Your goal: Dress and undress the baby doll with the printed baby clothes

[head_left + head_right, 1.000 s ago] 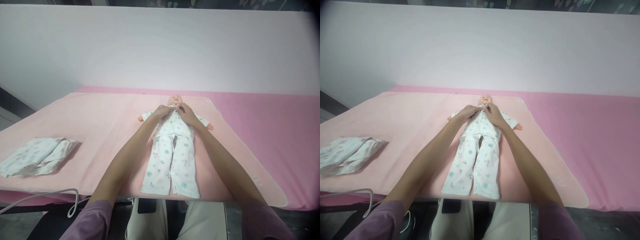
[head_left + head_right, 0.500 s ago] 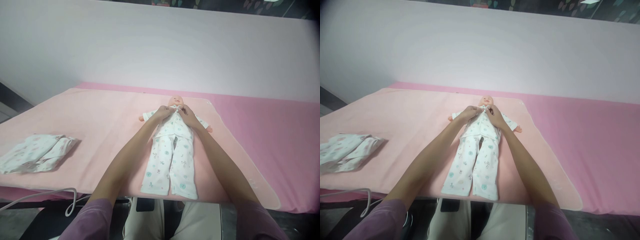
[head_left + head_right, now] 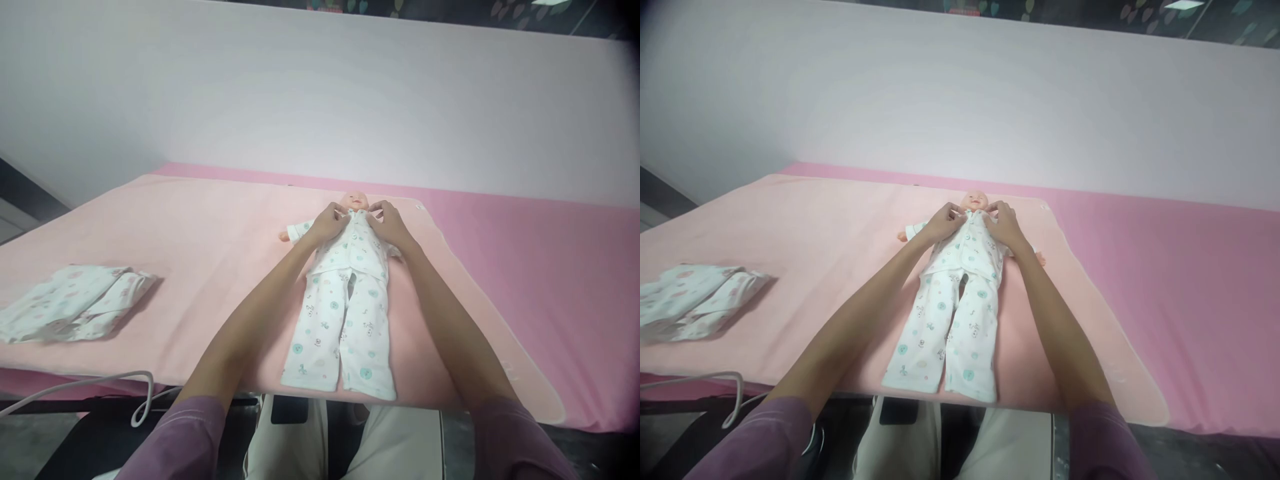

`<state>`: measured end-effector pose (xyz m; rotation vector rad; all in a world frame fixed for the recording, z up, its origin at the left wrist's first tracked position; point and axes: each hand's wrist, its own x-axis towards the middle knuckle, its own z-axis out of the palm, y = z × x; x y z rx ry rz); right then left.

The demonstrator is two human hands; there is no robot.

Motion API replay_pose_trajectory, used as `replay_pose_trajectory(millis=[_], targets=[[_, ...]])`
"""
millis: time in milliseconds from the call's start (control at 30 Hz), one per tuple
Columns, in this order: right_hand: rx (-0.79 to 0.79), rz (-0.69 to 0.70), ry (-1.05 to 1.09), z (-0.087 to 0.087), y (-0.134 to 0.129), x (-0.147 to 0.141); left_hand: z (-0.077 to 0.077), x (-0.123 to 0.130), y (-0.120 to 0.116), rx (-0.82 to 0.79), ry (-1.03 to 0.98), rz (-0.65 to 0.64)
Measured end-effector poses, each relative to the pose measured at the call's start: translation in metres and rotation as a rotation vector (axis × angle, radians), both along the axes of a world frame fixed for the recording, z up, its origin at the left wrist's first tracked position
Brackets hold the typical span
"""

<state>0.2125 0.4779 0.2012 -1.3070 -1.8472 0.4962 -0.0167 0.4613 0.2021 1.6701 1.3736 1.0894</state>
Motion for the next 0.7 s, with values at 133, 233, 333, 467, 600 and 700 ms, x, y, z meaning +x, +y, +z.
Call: replay_pose_trajectory(millis=[133, 233, 333, 467, 600, 700], targets=[[-0.170, 0.067, -0.023, 0.012, 0.019, 0.009, -0.002, -0.001, 0.012, 0.216, 0.135, 0.025], [-0.219, 0.135, -0.040, 0.014, 0.034, 0.013, -0.004, 0.001, 0.022, 0.303, 0.188, 0.014], [-0.188, 0.185, -0.015, 0.009, 0.044, 0.015, -0.006, 0.005, 0.030, 0.319, 0.198, 0.005], [-0.060, 0.200, 0.117, -0.002, 0.050, 0.009, -0.008, 0.009, 0.035, 0.332, 0.127, -0.006], [0.001, 0.201, 0.213, -0.008, 0.048, -0.003, -0.008, 0.011, 0.035, 0.320, 0.088, 0.005], [-0.012, 0.182, 0.279, -0.011, 0.047, -0.008, -0.007, 0.011, 0.033, 0.306, 0.050, -0.017]])
